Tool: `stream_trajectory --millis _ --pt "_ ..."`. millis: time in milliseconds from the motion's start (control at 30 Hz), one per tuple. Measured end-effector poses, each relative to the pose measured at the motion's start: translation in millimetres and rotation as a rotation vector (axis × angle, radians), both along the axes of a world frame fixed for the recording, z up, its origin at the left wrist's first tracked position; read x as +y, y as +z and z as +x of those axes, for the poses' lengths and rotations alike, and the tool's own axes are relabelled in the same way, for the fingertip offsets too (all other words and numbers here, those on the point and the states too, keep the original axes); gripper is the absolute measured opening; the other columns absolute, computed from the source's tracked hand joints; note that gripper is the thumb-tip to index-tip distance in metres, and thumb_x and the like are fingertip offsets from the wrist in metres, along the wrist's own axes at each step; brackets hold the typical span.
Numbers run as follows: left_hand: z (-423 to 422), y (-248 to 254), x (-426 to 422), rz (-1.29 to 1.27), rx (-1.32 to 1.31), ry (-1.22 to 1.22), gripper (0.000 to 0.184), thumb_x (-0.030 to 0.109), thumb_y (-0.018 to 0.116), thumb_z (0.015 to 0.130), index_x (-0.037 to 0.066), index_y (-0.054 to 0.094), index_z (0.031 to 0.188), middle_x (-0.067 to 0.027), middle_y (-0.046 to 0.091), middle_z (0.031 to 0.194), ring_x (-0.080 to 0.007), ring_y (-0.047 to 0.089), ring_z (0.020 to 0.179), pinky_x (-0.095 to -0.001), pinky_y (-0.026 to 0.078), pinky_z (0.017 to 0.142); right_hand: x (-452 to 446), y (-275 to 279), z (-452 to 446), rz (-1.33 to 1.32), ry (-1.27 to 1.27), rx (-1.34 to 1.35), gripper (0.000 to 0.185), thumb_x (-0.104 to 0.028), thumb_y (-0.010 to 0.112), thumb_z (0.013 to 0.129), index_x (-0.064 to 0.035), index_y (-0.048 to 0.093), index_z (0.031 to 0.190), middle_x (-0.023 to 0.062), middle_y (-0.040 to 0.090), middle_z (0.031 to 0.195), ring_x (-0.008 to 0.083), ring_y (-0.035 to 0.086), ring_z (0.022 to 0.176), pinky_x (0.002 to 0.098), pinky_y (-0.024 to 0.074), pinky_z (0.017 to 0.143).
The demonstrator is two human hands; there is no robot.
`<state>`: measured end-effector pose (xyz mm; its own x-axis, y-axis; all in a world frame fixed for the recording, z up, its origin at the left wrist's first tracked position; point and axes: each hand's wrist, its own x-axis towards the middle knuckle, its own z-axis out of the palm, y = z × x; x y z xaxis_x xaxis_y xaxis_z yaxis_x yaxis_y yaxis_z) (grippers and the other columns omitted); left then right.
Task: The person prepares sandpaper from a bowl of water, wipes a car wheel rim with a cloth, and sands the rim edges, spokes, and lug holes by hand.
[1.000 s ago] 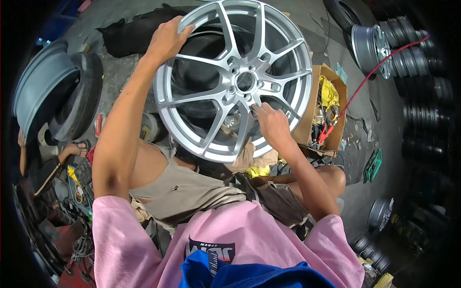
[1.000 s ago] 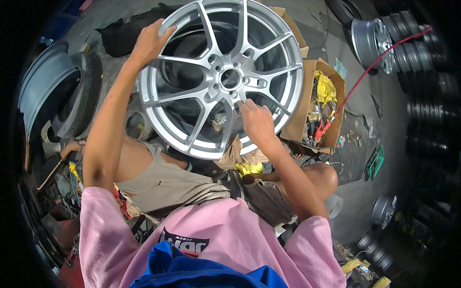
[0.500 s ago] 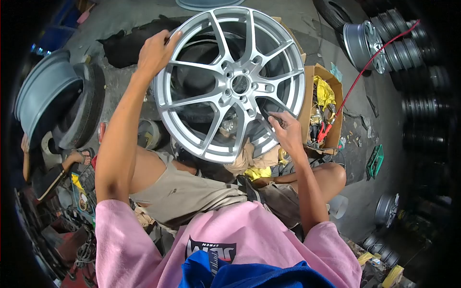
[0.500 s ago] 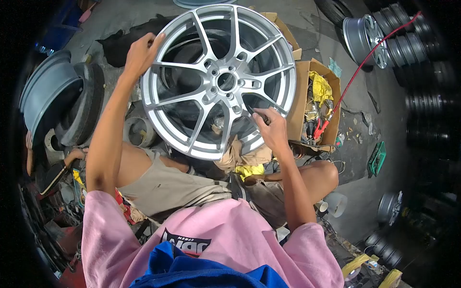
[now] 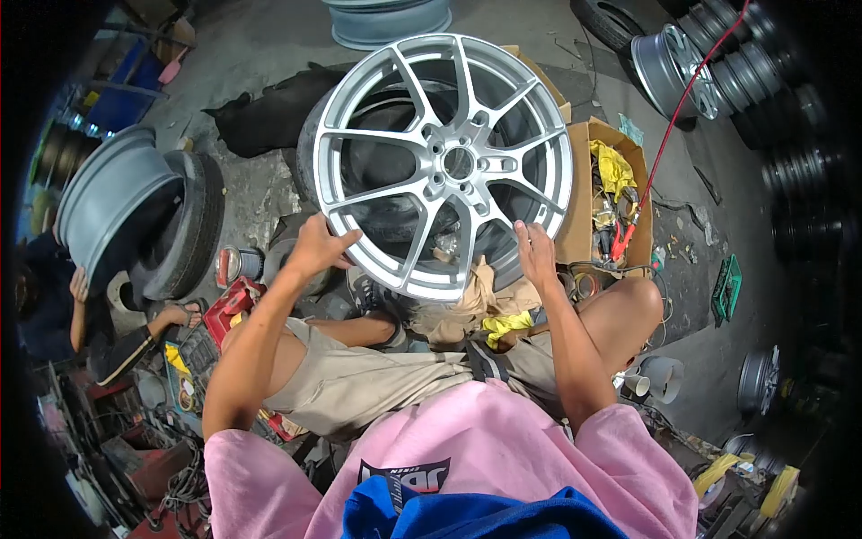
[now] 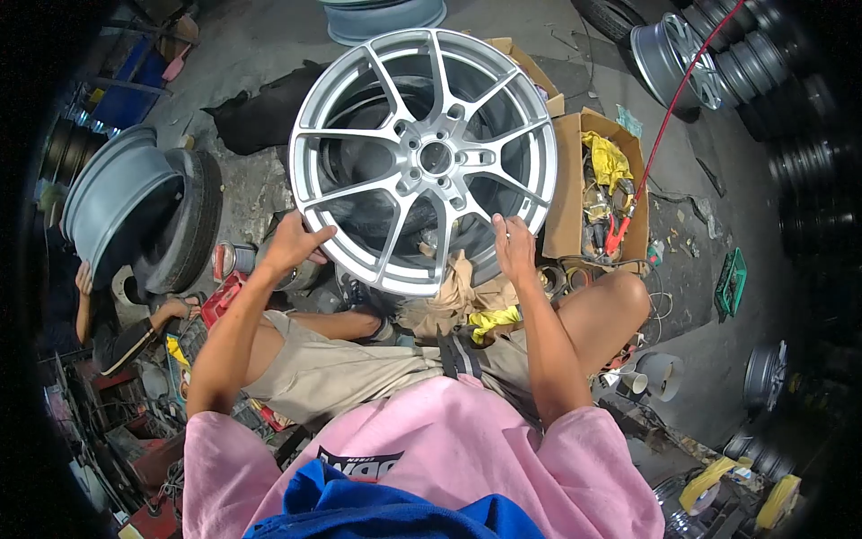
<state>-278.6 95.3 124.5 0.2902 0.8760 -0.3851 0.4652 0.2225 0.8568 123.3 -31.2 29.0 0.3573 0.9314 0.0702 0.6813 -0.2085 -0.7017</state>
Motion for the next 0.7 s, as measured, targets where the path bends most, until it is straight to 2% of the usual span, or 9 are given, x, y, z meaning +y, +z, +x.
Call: stream_trajectory --millis 200,300,333,367,400,467,600,633,700 --pt "7 2 10 0.058 0.077 0.148 0.039 0.021 0.069 0.102 -0.018 0.067 0.100 -0.0210 0.074 0.079 -0.0293 0.076 0.061 -0.0374 0.063 0.049 2 -1 4 -0.051 0.013 -0.014 0.050 -0.038 0.049 0.111 0.0040 0.069 0.091 0.0243 0.066 0.089 0.0479 0.064 0.089 0.0516 0.0494 0.082" --pt "7 22 40 0.442 0.378 0.004 0.044 0.032 0.067 0.101 -0.011 0.072 0.100 -0.0259 0.073 0.076 -0.0320 0.074 0.056 -0.0442 0.060 0.055 -3 2 -10 -0.104 0.034 0.065 0.053 -0.039 0.048 0.111 0.0042 0.069 0.089 0.0255 0.069 0.087 0.0455 0.067 0.086 0.0506 0.0503 0.080" --pt "9 32 53 0.371 0.330 0.069 0.040 0.037 0.069 0.098 -0.002 0.076 0.103 -0.0259 0.075 0.081 -0.0370 0.076 0.066 -0.0488 0.060 0.068 -7 5 -16 -0.178 0.041 0.133 0.054 -0.040 0.047 0.111 0.0043 0.069 0.088 0.0263 0.070 0.086 0.0443 0.069 0.084 0.0501 0.0506 0.079" --pt "8 23 77 0.693 0.382 0.045 0.037 0.041 0.069 0.096 0.005 0.078 0.103 -0.0234 0.075 0.086 -0.0418 0.076 0.083 -0.0516 0.057 0.078 -10 -16 -18 -0.169 0.078 0.257 0.057 -0.042 0.047 0.111 0.0049 0.071 0.090 0.0238 0.072 0.081 0.0359 0.071 0.076 0.0456 0.0520 0.075" --pt "20 47 91 0.673 0.426 0.075 0.039 0.045 0.070 0.094 0.007 0.077 0.101 -0.0234 0.075 0.088 -0.0458 0.073 0.092 -0.0533 0.055 0.080 -16 -7 -30 -0.197 0.085 0.380 0.057 -0.044 0.048 0.111 0.0046 0.073 0.095 0.0199 0.072 0.080 0.0311 0.069 0.076 0.0434 0.0522 0.075" --pt "48 70 122 0.739 0.506 0.166 0.045 0.048 0.073 0.091 0.003 0.069 0.092 -0.0172 0.071 0.079 -0.0377 0.072 0.081 -0.0478 0.050 0.071 -22 0 -66 -0.244 0.076 0.593 0.055 -0.045 0.051 0.111 0.0035 0.076 0.105 0.0127 0.071 0.080 0.0223 0.067 0.075 0.0392 0.0528 0.074" --pt "80 50 176 0.811 0.329 0.133 0.038 0.039 0.077 0.091 0.007 0.069 0.112 -0.0233 0.075 0.105 -0.0442 0.070 0.104 -0.0523 0.053 0.087 -15 12 -114 -0.249 -0.007 1.055 0.050 -0.042 0.057 0.110 0.0043 0.076 0.113 0.0084 0.072 0.089 0.0169 0.066 0.081 0.0351 0.0552 0.077" --pt "83 40 183 0.778 0.300 0.106 0.038 0.034 0.078 0.090 0.005 0.068 0.113 -0.0244 0.074 0.110 -0.0447 0.070 0.107 -0.0518 0.053 0.090 -13 20 -100 -0.415 0.099 0.902 0.047 -0.037 0.055 0.112 0.0058 0.073 0.121 0.0095 0.074 0.102 0.0179 0.069 0.094 0.0343 0.0552 0.086" --pt "89 35 188 0.805 0.343 0.078 0.039 0.034 0.077 0.091 0.004 0.068 0.113 -0.0247 0.074 0.111 -0.0451 0.069 0.108 -0.0516 0.053 0.091 -11 43 -73 -0.354 0.222 0.626 0.042 -0.033 0.057 0.111 0.0048 0.073 0.120 0.0107 0.073 0.100 0.0198 0.069 0.092 0.0360 0.0546 0.085"
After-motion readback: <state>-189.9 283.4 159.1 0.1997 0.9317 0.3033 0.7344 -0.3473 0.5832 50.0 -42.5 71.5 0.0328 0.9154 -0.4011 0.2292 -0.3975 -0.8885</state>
